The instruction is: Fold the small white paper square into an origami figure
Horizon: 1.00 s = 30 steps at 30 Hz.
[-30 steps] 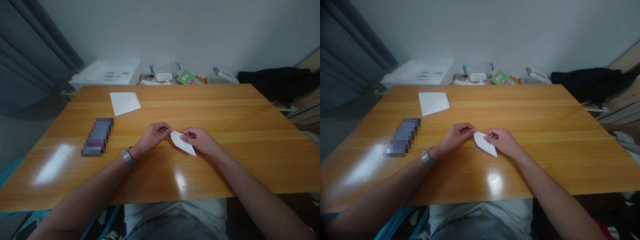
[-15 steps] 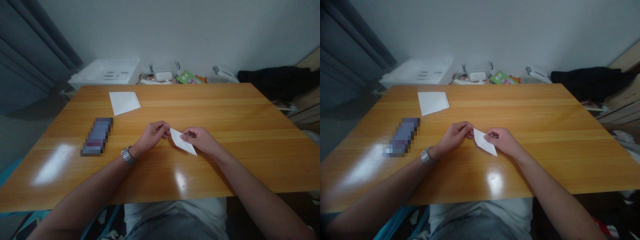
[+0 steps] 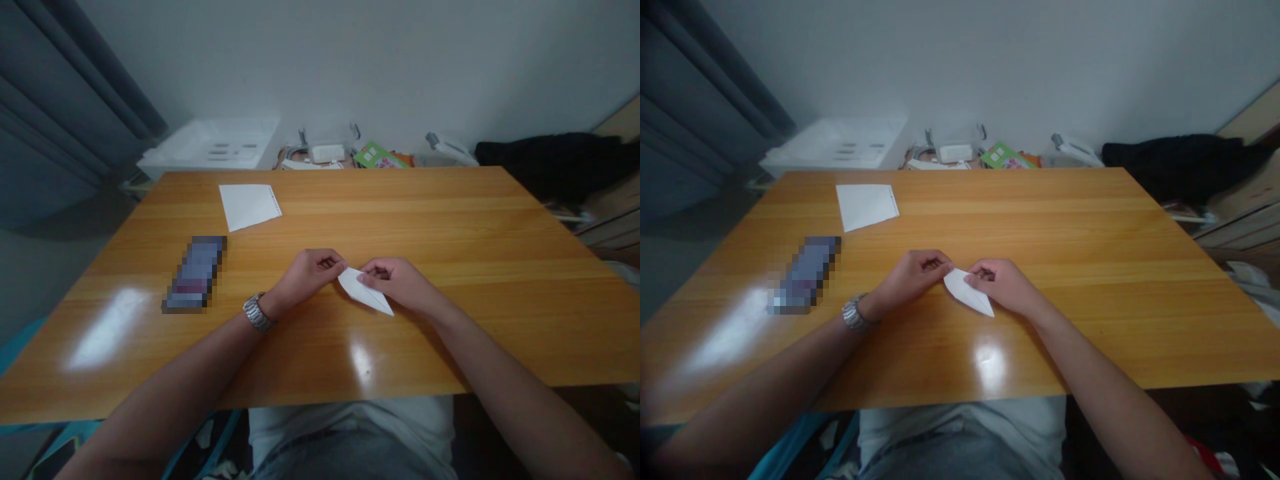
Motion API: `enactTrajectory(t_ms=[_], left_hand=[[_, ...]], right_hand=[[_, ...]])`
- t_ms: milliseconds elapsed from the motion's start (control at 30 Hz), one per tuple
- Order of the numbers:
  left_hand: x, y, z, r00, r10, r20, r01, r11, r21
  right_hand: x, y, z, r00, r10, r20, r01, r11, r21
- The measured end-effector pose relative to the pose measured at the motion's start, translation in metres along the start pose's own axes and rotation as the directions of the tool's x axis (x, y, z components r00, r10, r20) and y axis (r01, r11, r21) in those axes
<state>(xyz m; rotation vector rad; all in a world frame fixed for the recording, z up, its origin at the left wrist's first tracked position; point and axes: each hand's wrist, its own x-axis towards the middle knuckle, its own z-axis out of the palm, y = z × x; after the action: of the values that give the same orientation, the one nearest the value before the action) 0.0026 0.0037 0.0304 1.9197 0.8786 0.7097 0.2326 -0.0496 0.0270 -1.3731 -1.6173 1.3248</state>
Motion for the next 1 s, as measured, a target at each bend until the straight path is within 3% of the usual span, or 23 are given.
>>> enactTrajectory(t_ms=[167, 500, 800, 1000], left_hand=[[-0.0013, 0.0052, -0.0023, 1.0, 0.006, 0.013, -0.007, 0.995, 0.096], [-0.0023, 0.0053, 0.007, 0.997, 0.012, 0.079, -0.026, 0.985, 0.172], [-0.0009, 0.0074, 0.0017, 0.999, 0.002, 0.041, -0.007, 0.991, 0.134], [-0.0011, 0.004, 0.0054, 0.999, -0.017, 0.044, 0.013, 0.996, 0.09]], right_hand=[[-0.0003, 0.0001, -0.0006, 1.0, -0.012, -0.009, 0.012, 1.0, -0.027], [-0.0025, -0.0035, 0.0025, 0.997, -0.078, -0.006, 0.074, 0.966, -0.248], [0.0007, -0.0016, 0.002, 0.996, -0.039, -0.083, 0.032, 0.996, -0.083], [0.0009, -0.0015, 0.0012, 0.995, -0.059, -0.084, 0.05, 0.994, -0.102]])
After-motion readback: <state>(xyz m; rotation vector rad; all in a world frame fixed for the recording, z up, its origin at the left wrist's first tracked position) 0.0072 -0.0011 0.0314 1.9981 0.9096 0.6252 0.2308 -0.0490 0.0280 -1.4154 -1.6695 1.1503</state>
